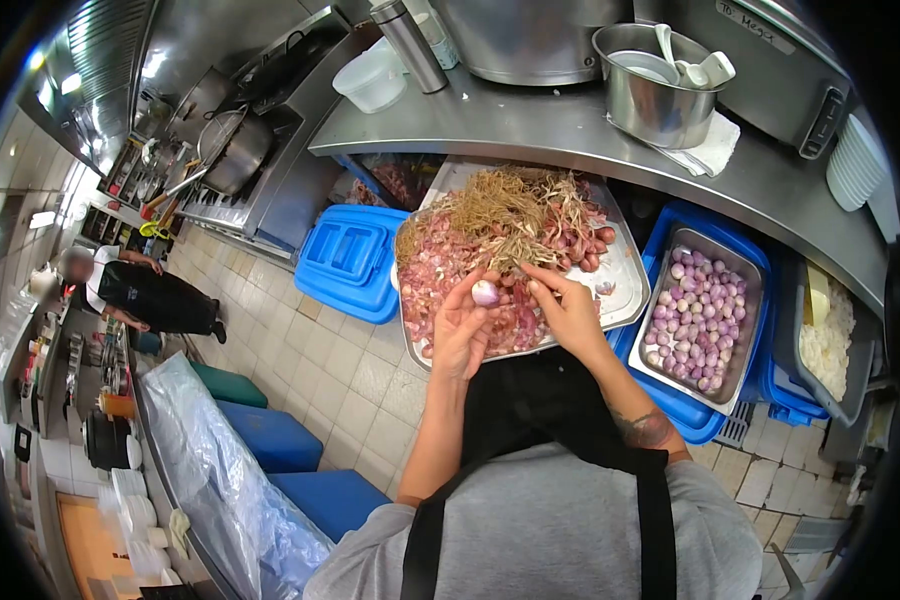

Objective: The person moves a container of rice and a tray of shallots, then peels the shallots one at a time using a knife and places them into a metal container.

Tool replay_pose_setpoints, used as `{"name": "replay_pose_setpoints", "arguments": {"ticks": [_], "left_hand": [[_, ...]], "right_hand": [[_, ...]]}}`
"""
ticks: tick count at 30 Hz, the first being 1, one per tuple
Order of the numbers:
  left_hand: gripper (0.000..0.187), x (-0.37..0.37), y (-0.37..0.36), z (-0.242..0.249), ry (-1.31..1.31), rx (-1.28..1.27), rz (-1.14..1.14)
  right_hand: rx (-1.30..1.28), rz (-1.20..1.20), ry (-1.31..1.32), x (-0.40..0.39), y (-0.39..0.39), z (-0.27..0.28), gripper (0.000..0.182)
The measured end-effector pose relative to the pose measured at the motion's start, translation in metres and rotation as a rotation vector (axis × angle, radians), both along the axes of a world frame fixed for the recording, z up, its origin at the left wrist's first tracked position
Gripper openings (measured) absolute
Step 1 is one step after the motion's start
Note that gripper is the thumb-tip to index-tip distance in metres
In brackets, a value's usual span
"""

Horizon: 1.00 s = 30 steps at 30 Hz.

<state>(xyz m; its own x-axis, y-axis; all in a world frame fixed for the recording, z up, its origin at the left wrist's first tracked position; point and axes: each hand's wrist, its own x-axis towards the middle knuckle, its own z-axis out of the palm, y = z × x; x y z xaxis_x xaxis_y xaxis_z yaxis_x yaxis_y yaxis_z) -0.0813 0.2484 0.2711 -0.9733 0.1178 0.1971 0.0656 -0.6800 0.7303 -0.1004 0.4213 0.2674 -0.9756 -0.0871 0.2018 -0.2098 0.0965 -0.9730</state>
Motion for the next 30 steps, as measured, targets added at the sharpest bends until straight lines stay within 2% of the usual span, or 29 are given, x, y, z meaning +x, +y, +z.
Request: {"name": "replay_pose_setpoints", "arguments": {"ticks": [4,10,15,21,24,27,30], "left_hand": [[0.046,-0.002,0.0,-0.012,-0.022,0.065,0.087],[0.04,-0.001,0.0,-0.006,0.005,0.093,0.081],[0.04,0.0,0.001,-0.005,0.018,0.071,0.168],[0.038,0.006,0.008,-0.004,0.032,0.032,0.267],[0.037,0.006,0.013,-0.007,0.065,0.039,0.306],[0.037,0.004,0.013,-0.01,0.065,0.054,0.295],[0.038,0.001,0.013,-0.015,0.052,0.092,0.272]], "right_hand": [[-0.015,0.043,0.181,0.012,-0.003,0.013,0.03],[-0.057,0.096,0.21,0.023,-0.007,0.031,0.034],[-0.095,0.172,0.263,0.029,-0.017,0.024,0.032],[-0.063,0.135,0.262,0.031,-0.022,0.021,0.029],[-0.247,0.263,0.045,0.03,-0.019,0.021,0.029],[-0.7,0.502,-0.442,0.021,-0.01,0.014,0.031],[-0.807,0.408,-0.605,0.015,-0.011,0.009,0.033]]}}
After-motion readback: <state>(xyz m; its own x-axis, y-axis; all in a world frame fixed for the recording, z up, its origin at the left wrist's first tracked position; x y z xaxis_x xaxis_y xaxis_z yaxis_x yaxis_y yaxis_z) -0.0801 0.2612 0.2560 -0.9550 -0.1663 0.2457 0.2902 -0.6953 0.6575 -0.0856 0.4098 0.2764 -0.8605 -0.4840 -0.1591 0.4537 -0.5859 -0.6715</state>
